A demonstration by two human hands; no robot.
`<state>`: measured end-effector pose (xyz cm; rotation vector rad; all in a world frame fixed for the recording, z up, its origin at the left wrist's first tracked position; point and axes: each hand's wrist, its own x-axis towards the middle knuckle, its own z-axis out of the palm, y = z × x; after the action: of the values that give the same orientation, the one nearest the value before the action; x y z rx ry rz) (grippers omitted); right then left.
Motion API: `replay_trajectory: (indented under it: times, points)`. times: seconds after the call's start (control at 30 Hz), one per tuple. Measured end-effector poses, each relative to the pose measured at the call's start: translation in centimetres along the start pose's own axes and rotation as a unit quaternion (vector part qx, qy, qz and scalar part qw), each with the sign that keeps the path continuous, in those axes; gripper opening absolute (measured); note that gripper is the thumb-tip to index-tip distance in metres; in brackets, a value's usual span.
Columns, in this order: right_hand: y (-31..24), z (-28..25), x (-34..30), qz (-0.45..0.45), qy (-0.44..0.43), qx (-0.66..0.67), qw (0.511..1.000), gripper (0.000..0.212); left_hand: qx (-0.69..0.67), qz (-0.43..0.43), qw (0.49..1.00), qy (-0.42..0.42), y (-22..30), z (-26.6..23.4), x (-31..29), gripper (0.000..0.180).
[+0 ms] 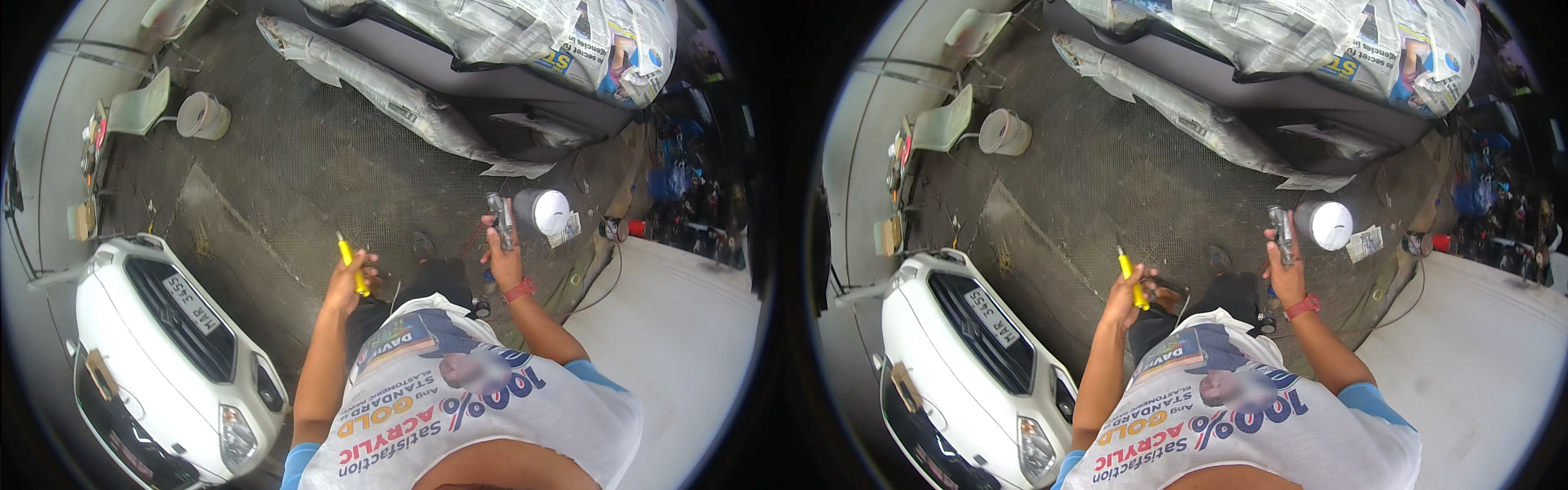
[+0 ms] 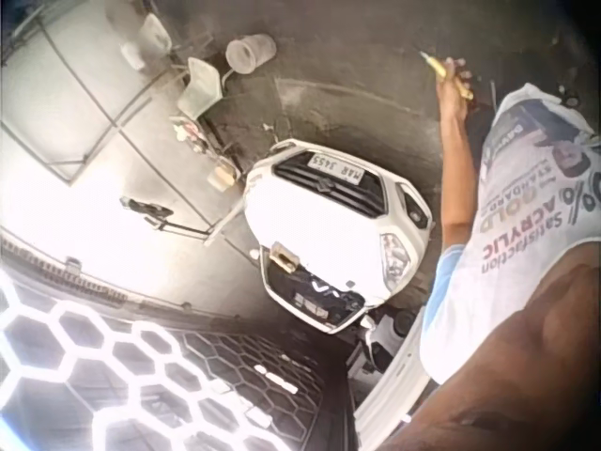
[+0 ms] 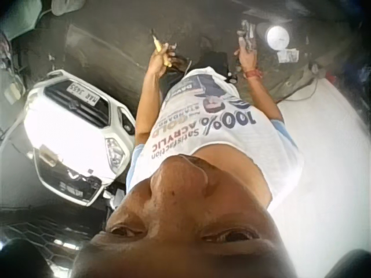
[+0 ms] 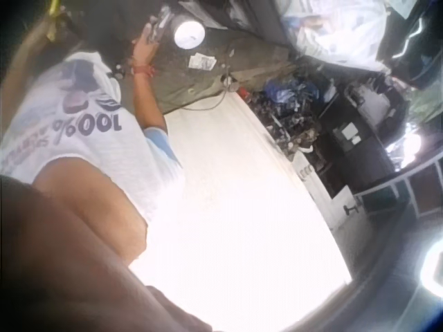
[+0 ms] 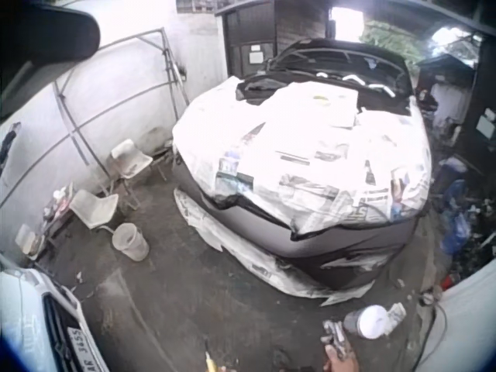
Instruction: The person uses a spray gun to apply white paint to a car bumper that is covered in newspaper and masking tape. The person walks around the bumper to reach different sections, briefly picks up a yellow utility knife, and continues spraying the surface.
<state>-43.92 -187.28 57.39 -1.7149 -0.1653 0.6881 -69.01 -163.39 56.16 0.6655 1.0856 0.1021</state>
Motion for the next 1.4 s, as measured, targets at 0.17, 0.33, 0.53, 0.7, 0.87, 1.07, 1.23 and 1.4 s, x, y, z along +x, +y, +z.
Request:
replay_trajectory:
  times: [0.17, 0.33, 0.53, 0.7, 0.87, 1.07, 1.23, 1.4]
  points:
    - [2.2, 4.2, -1.9, 0.011, 0.099, -0.032, 0.995, 0.068, 0.006, -0.033, 0.999, 0.041, 6.3, -10.9, 2.7, 0.029]
    - [6.1, 13.9, -9.9, 0.121, 0.231, -0.012, 0.965, 0.066, 0.104, -0.003, 0.995, -0.005, 15.4, -20.7, 5.5, 0.042]
    - [19.2, 25.7, -21.4, 0.174, 0.271, -0.039, 0.946, 0.055, 0.211, 0.025, 0.977, -0.022, 27.7, -26.7, 8.5, 0.034]
    - [23.1, 37.3, -20.0, 0.123, 0.286, -0.009, 0.950, 0.053, 0.259, 0.079, 0.961, -0.051, 38.8, -25.1, 13.2, 0.030]
    - [18.8, 44.0, -10.3, 0.077, 0.294, 0.038, 0.952, 0.052, 0.261, 0.125, 0.954, -0.082, 48.9, -21.8, 19.0, 0.028]
    - [7.1, 46.7, 6.5, 0.190, 0.293, 0.071, 0.934, 0.054, 0.204, 0.152, 0.964, -0.076, 59.0, -20.4, 25.6, 0.033]
    - [-1.0, 49.2, 16.8, 0.159, 0.328, 0.086, 0.927, 0.040, 0.178, 0.160, 0.968, -0.069, 66.2, -19.4, 29.9, 0.033]
    - [-4.2, 54.7, 21.6, 0.205, 0.348, 0.094, 0.910, 0.041, 0.171, 0.160, 0.969, -0.083, 73.6, -20.7, 35.9, 0.033]
